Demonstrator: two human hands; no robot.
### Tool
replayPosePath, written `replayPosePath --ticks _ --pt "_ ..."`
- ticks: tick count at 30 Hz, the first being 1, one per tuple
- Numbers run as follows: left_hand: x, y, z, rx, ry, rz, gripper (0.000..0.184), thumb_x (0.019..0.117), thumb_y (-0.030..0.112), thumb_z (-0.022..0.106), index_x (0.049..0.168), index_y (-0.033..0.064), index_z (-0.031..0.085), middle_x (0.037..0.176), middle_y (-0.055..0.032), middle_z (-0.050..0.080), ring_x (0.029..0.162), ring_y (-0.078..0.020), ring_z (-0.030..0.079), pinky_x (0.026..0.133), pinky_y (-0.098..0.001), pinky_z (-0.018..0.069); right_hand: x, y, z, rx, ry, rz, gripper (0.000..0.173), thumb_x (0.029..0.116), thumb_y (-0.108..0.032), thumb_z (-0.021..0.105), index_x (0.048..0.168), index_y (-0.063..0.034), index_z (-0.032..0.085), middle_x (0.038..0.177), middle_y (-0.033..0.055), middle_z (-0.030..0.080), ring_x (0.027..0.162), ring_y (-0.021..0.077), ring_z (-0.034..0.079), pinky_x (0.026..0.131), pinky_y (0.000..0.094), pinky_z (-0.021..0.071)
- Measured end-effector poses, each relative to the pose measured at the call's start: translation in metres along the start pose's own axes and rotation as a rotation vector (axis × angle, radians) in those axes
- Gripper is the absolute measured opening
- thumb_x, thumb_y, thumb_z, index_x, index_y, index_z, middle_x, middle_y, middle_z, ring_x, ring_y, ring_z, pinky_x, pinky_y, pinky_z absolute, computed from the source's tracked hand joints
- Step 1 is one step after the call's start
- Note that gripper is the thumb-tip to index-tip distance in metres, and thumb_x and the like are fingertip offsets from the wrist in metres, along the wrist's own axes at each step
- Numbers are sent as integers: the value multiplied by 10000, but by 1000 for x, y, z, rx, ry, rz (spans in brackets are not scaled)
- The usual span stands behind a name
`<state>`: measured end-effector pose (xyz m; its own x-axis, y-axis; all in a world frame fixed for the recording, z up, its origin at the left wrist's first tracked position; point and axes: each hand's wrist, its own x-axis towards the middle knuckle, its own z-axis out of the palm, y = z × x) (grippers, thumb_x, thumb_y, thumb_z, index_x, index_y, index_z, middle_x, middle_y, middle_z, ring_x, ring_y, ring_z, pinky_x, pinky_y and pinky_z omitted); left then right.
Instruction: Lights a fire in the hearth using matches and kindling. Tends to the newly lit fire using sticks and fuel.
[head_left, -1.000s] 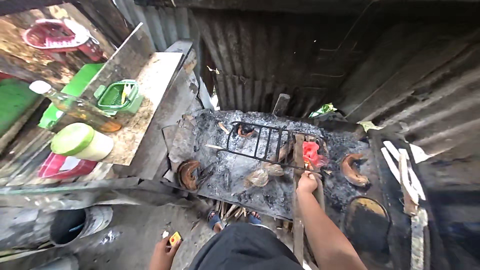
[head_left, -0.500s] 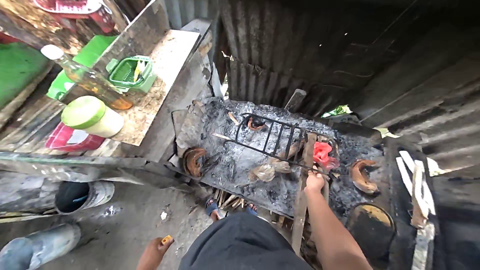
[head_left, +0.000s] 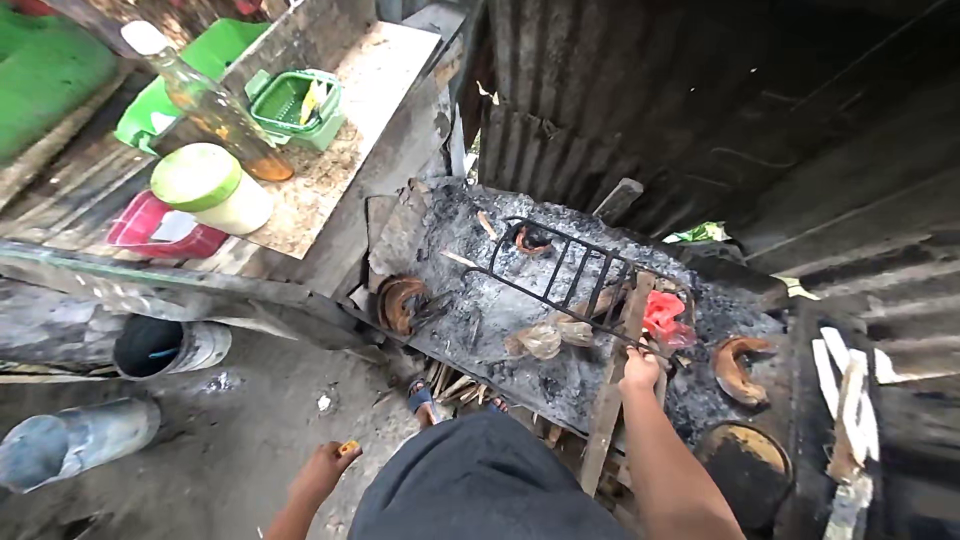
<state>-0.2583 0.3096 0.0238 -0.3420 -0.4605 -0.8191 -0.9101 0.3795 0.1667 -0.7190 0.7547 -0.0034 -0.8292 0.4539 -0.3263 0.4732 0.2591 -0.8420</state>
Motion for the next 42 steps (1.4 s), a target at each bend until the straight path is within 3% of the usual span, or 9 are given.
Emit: replayPosePath --ticks 3,7,10,23,28,36,40,42 --pt "3 -9 1 -15 -15 -20 654 1001 565 582 1324 -3 629 1300 -264 640 1244 -409 612 1075 -594 461 2 2 0 -50 9 13 368 1007 -122 642 1335 38 596 1371 217 610 1284 268 572 1093 449 435" --pt "-4 -10 -1 -22 -25 -50 647 1014 542 576 1340 -16 611 1307 -274 637 1253 -421 609 1082 -613 451 0 2 -3 -21 -21 12 408 994 -82 643 1372 51 561 1417 218 577 1310 261 553 1115 431 425" --pt "-2 -12 0 -24 -36 -63 661 1012 565 562 1350 -2 610 1311 -260 641 1265 -403 606 1088 -603 450 -3 0 -3 -43 -17 17 385 975 -49 655 1334 58 567 1367 235 584 1265 279 558 1074 450 442" --pt "8 -11 4 -18 -82 -46 685 1020 590 520 1340 -8 610 1299 -257 647 1261 -390 611 1088 -583 453 -3 -7 -2 -95 8 49 388 979 -119 660 1320 45 573 1321 230 599 1209 286 576 1038 480 449" --pt "8 -9 3 -16 -89 -57 686 1018 591 522 1365 4 599 1321 -256 639 1276 -393 603 1098 -588 445 -6 -9 -2 -73 5 58 413 985 -99 649 1369 27 562 1390 213 583 1277 267 561 1075 454 444" --pt "10 -9 1 -36 -89 -17 685 1026 583 512 1329 -22 620 1299 -289 639 1264 -435 598 1093 -632 429 -10 -11 -3 -19 17 61 408 986 -108 650 1357 37 560 1363 217 589 1240 272 575 1052 459 464" --pt "12 -11 1 -32 -106 -19 688 1029 589 500 1346 -10 615 1316 -278 636 1279 -420 593 1102 -617 425 -10 -12 -3 31 -1 55 462 991 -77 639 1428 27 532 1470 189 546 1348 245 530 1125 423 426" --pt "16 -14 2 -17 -108 -17 697 1027 602 490 1347 -4 614 1308 -272 643 1269 -416 603 1094 -617 433 -8 -11 -1 20 7 58 438 992 -79 636 1407 28 546 1451 192 560 1331 248 541 1113 428 433"
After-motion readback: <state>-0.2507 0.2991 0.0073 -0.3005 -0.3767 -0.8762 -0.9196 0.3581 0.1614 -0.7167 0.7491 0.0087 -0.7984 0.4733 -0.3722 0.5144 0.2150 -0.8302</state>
